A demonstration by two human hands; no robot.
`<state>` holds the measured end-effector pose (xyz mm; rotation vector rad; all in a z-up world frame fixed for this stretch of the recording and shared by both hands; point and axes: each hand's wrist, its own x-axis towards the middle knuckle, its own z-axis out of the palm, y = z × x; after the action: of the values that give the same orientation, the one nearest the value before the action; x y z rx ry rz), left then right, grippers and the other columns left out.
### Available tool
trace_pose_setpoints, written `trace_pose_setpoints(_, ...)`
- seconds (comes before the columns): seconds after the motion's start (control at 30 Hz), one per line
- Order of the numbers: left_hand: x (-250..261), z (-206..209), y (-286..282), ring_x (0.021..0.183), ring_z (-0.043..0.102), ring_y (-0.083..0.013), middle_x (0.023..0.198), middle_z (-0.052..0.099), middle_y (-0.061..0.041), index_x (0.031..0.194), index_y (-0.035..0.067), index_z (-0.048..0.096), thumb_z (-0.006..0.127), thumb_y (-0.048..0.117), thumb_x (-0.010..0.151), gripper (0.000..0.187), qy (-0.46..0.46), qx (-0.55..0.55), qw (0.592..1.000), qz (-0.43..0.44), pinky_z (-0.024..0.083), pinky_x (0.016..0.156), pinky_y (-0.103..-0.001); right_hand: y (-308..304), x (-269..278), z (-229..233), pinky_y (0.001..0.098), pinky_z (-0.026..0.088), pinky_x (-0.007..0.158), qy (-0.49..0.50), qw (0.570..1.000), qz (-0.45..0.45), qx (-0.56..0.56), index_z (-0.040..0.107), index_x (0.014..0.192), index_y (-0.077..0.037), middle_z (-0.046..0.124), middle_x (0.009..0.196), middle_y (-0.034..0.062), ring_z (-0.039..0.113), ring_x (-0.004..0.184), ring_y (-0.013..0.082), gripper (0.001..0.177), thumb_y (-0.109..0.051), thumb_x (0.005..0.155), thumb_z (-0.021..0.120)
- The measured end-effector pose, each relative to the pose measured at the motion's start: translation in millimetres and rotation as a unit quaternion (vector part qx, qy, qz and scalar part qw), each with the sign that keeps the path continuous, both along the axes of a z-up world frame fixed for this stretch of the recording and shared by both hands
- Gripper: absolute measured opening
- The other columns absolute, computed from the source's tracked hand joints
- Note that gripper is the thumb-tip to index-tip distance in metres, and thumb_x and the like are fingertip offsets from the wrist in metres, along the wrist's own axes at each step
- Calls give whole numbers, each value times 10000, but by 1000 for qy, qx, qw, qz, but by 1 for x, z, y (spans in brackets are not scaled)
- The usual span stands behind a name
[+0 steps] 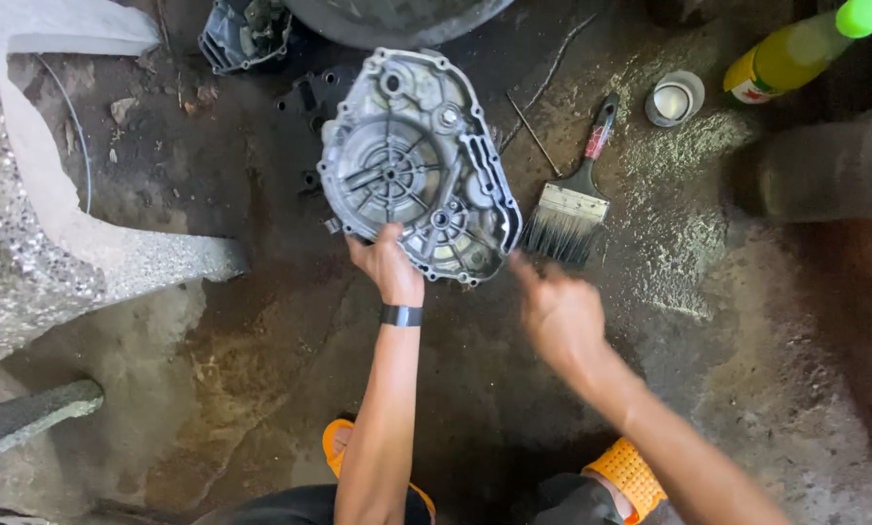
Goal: Cleaning motorcycle engine parts with a brush and water.
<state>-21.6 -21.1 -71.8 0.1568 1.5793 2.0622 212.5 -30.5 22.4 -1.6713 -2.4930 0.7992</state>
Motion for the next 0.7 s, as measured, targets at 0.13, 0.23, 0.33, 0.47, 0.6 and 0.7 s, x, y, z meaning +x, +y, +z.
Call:
trace_pose_setpoints(0.13,4,-3,-1,1213,610,-279,1376,615,-137,1430,-32,504,569,-172,674,771,-26,11,999,-16,453,1057,-370,-23,12,-3,504,564,553,56,997,-3,46,676,1342,-127,676,806,201,671,572,394,487,-103,856,670)
trace_pose_setpoints(0.23,4,-6,-2,1141,620,-260,1312,633,-111,1386,-18,526,590,-147,689,712,-58,2,998,-39,464,1021,-361,-26,20,6,476,570,589,102,993,-33,39,708,1303,-123,702,819,171,683,613,370,424,-70,885,664)
trace_pose_setpoints(0.33,10,-14,-2,1100,628,-243,1258,649,-93,1358,-12,544,612,-115,703,667,-73,26,995,-63,483,994,-364,-29,13,20,454,575,612,181,979,-63,68,747,1222,-134,723,856,158,696,657,351,331,-59,908,672)
trace_pose_setpoints(0.47,21,-29,0,1073,636,-248,1228,667,-105,1340,-24,566,619,-81,734,611,-92,1,994,-58,494,963,-368,-41,-7,19,457,564,605,221,973,-62,4,756,1188,-133,724,810,164,693,642,347,309,-72,893,690)
trace_pose_setpoints(0.6,31,-25,2,1086,639,-217,1242,664,-92,1337,-14,559,620,-104,717,629,-70,-19,996,-60,484,973,-335,-47,13,1,479,554,588,169,982,-64,-47,769,1159,-150,721,772,188,696,642,371,300,-94,873,695)
trace_pose_setpoints(0.7,39,-17,4,1067,634,-213,1230,674,-115,1298,-67,584,634,-105,773,529,-10,-57,996,-68,482,947,-338,-40,3,6,488,546,599,170,981,-88,-40,780,1142,-160,692,707,197,684,619,374,270,-120,886,706)
